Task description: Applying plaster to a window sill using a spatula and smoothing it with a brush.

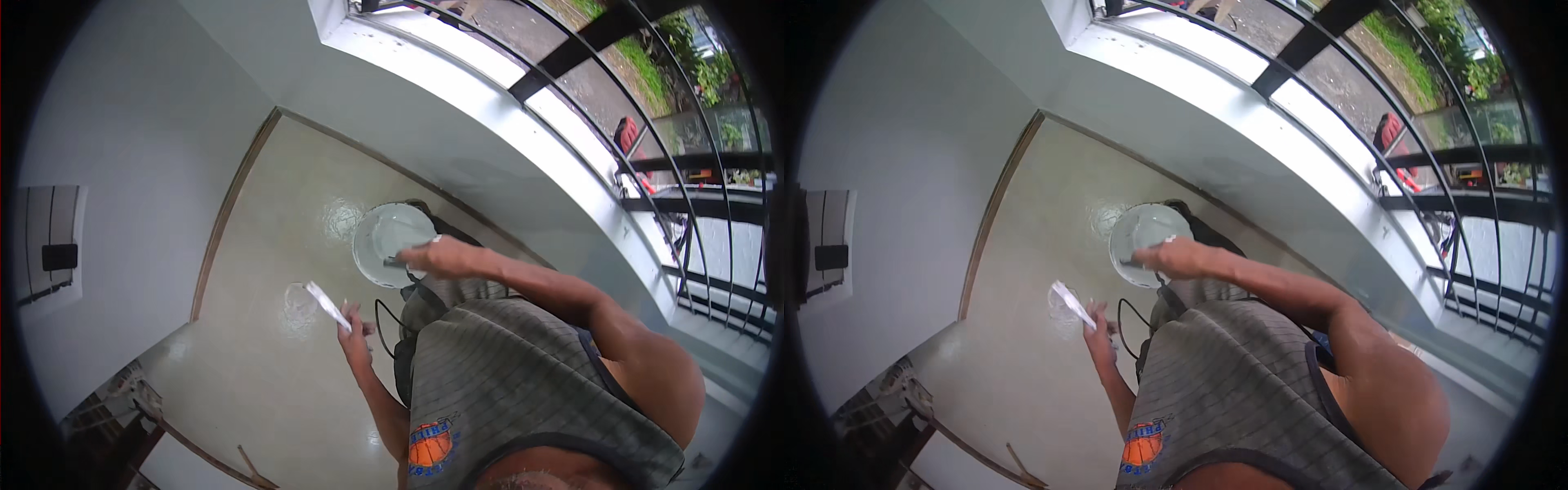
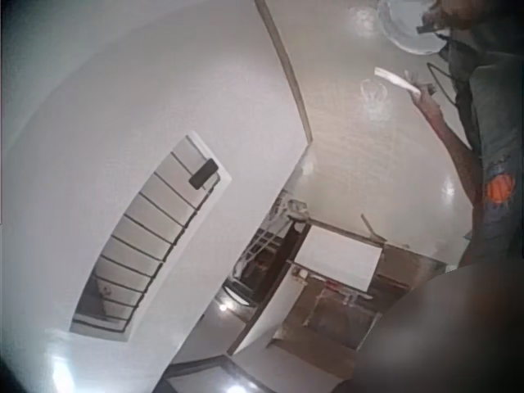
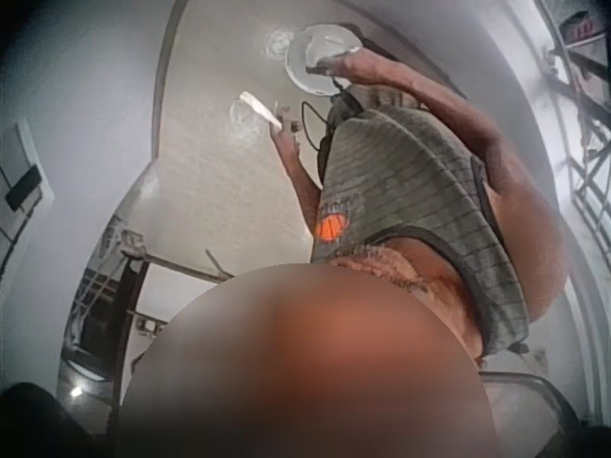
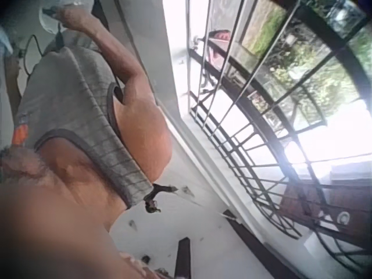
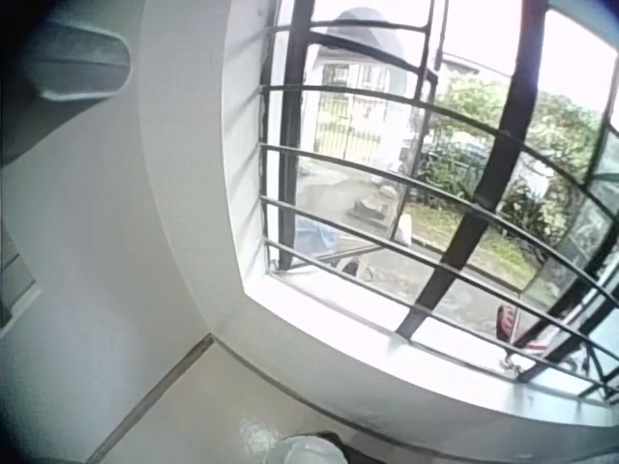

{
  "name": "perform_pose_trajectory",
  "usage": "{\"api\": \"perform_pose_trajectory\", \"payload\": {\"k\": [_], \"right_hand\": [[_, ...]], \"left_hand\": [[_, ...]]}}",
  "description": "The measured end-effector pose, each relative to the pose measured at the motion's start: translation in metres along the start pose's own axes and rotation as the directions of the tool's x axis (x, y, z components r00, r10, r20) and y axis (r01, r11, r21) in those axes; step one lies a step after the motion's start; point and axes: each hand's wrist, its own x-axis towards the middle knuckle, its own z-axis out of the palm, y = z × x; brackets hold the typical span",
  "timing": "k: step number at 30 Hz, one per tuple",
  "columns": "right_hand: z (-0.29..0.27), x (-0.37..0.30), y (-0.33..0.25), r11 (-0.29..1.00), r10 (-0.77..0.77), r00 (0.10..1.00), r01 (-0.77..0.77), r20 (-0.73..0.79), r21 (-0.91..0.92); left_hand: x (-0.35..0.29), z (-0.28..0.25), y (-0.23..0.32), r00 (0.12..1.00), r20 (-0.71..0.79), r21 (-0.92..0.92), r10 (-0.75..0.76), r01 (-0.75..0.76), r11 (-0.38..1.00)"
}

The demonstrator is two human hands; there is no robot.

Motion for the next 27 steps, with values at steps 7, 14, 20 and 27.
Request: {"api": "perform_pose_trajectory", "payload": {"k": [7,14,20,27], "right_hand": [[0.046,-0.018,-0.030,0.989,0.056,0.989,-0.074,0.134,0.129],[0.035,-0.017,-0.017,0.988,-0.023,0.997,0.010,0.079,0.153],[0.041,-0.018,-0.014,0.966,-0.066,0.993,0.038,0.099,0.256],[0.033,-0.014,-0.023,0.835,-0.074,0.995,0.026,0.065,0.550]], "left_hand": [[-0.027,0.024,0.080,0.935,0.338,0.154,0.104,-0.163,0.975],[-0.053,0.036,0.080,0.957,0.257,0.304,0.138,-0.215,0.928],[-0.059,0.053,0.076,0.962,0.209,0.553,0.175,-0.264,0.791],[-0.036,0.033,0.079,0.935,0.107,0.418,0.337,-0.350,0.838]]}}
